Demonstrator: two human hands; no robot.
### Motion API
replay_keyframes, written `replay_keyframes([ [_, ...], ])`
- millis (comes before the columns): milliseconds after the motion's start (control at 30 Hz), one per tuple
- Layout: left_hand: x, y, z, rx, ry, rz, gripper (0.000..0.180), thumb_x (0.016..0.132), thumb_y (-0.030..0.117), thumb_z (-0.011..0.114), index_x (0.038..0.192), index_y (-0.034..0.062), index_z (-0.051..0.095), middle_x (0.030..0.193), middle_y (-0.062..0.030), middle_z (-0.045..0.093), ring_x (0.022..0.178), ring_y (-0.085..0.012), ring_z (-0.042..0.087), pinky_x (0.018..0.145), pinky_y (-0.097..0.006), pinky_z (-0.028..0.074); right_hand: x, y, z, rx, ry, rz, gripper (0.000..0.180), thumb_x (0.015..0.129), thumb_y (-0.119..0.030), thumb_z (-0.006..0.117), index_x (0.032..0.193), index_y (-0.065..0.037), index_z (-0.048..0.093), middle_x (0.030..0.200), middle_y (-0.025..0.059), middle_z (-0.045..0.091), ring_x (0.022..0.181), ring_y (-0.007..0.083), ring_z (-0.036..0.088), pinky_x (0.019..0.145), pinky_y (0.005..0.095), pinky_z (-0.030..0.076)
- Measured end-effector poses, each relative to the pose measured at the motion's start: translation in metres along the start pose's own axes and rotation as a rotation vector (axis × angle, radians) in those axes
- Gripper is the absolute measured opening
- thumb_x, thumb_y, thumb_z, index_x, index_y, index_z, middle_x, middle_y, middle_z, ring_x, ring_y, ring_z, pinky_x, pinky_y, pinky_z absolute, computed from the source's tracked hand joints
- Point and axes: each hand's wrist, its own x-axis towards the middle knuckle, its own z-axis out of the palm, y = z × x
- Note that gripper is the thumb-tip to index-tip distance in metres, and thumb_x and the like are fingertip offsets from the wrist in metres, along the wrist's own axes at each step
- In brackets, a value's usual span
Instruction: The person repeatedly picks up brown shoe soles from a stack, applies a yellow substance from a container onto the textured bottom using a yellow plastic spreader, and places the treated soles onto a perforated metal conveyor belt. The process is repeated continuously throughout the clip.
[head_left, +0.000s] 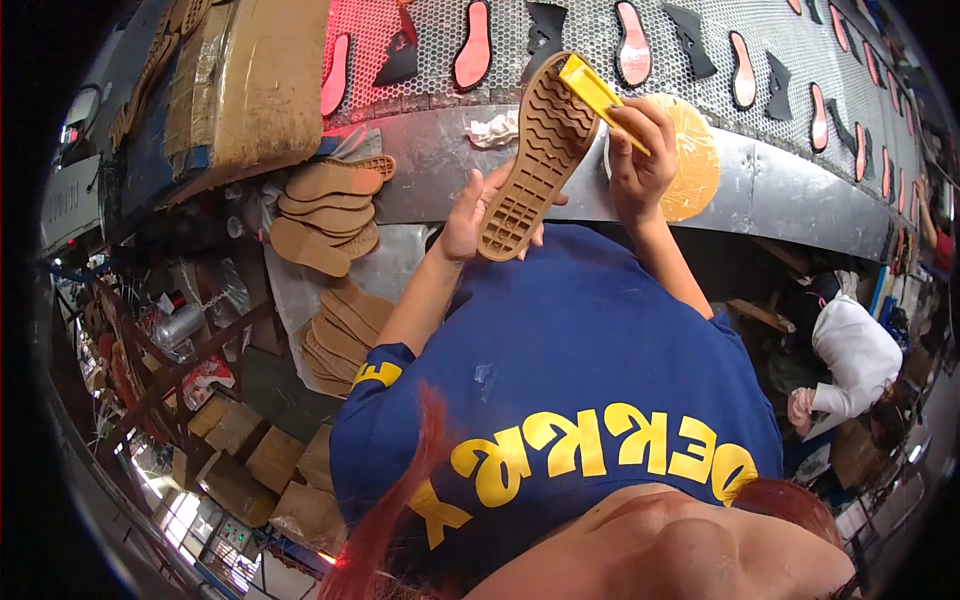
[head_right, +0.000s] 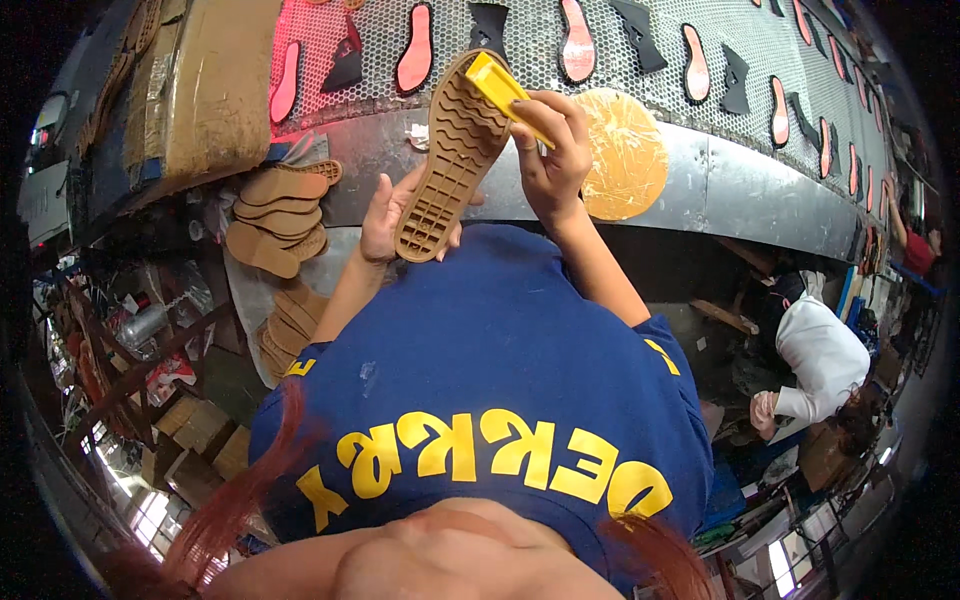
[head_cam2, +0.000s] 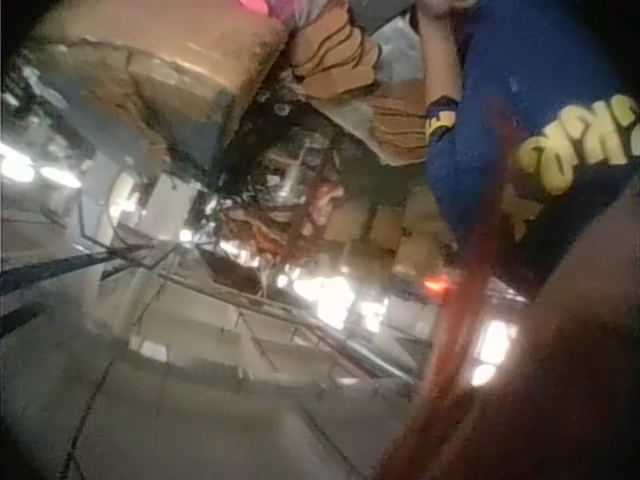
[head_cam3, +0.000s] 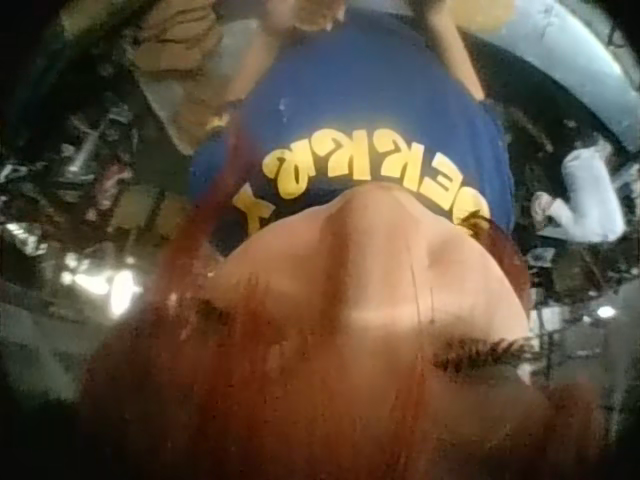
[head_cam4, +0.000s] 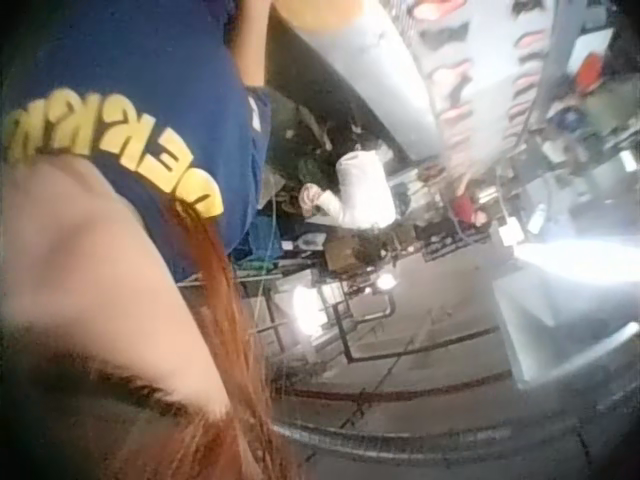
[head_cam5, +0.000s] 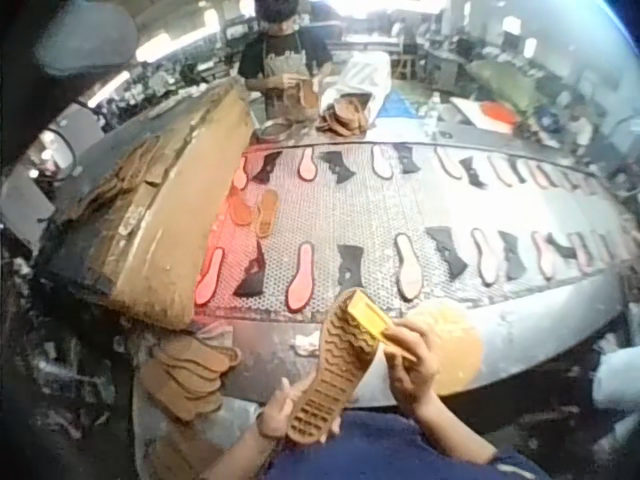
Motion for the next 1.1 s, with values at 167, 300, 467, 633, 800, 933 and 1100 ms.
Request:
replay_keyframes([
  [167, -0.002, 0.003, 0.006, 0.03, 0.006, -0.009, 0.095, 0.09, 0.075, 0.026, 0.148, 0.0009, 0.022, 0.127, -0.0326, 0.051, 0.079, -0.0257, 0.068, 0.053, -0.03, 0.059, 0.001, -0.005, -0.002, -0.031, -0.04, -0.017, 0.019, 0.085, -0.008, 0.071, 0.102, -0.002, 0.066, 0.104, 0.0148, 0.063, 0.095, 0.0282, 0.063, 0.083, 0.0357, 0.05],
  [300, -0.002, 0.009, 0.011, 0.047, 0.025, -0.018, 0.094, 0.09, 0.076, 0.025, 0.147, 0.0013, 0.024, 0.125, -0.0292, 0.054, 0.075, -0.0218, 0.068, 0.051, -0.028, 0.058, -0.001, -0.007, -0.002, 0.018, -0.074, -0.007, 0.02, 0.084, -0.008, 0.071, 0.102, -0.002, 0.065, 0.105, 0.015, 0.063, 0.097, 0.0289, 0.062, 0.085, 0.0368, 0.05],
  [467, -0.004, 0.009, 0.011, 0.058, 0.035, -0.007, 0.095, 0.089, 0.076, 0.025, 0.146, 0.0002, 0.026, 0.123, -0.0296, 0.055, 0.074, -0.022, 0.068, 0.051, -0.028, 0.058, -0.003, -0.003, -0.011, 0.073, -0.198, 0.0, 0.02, 0.084, -0.008, 0.07, 0.103, -0.003, 0.065, 0.111, 0.0149, 0.064, 0.103, 0.0294, 0.062, 0.089, 0.0368, 0.05],
  [633, -0.003, 0.01, 0.012, 0.031, 0.039, -0.006, 0.095, 0.089, 0.076, 0.024, 0.146, -0.0006, 0.027, 0.122, -0.0305, 0.056, 0.074, -0.0233, 0.068, 0.049, -0.028, 0.058, -0.001, -0.006, -0.021, 0.147, -0.319, 0.014, 0.02, 0.085, -0.008, 0.069, 0.104, -0.003, 0.065, 0.112, 0.0148, 0.064, 0.106, 0.0297, 0.062, 0.089, 0.0357, 0.05],
  [800, 0.0, 0.007, 0.01, -0.069, 0.025, 0.012, 0.096, 0.089, 0.077, 0.021, 0.146, 0.0, 0.027, 0.122, -0.0324, 0.054, 0.075, -0.027, 0.068, 0.049, -0.031, 0.058, -0.002, -0.011, -0.029, 0.177, -0.409, 0.035, 0.02, 0.085, -0.009, 0.069, 0.104, -0.003, 0.064, 0.113, 0.0144, 0.064, 0.105, 0.0298, 0.063, 0.089, 0.0357, 0.051],
  [933, 0.004, 0.007, 0.014, -0.175, 0.079, 0.02, 0.094, 0.09, 0.076, 0.019, 0.146, 0.0021, 0.028, 0.122, -0.0331, 0.054, 0.076, -0.0309, 0.067, 0.05, -0.034, 0.058, -0.012, -0.015, -0.027, 0.188, -0.421, 0.035, 0.022, 0.084, -0.011, 0.071, 0.103, -0.002, 0.064, 0.111, 0.0137, 0.064, 0.102, 0.03, 0.063, 0.088, 0.0355, 0.051],
  [1100, 0.013, 0.004, 0.009, -0.39, 0.126, 0.075, 0.088, 0.092, 0.073, 0.015, 0.142, 0.004, 0.035, 0.123, -0.0266, 0.057, 0.086, -0.0358, 0.066, 0.059, -0.043, 0.058, -0.024, -0.021, -0.017, 0.113, -0.434, -0.124, 0.025, 0.079, -0.014, 0.073, 0.102, -0.006, 0.064, 0.105, 0.0113, 0.064, 0.1, 0.0285, 0.062, 0.098, 0.0438, 0.044],
])
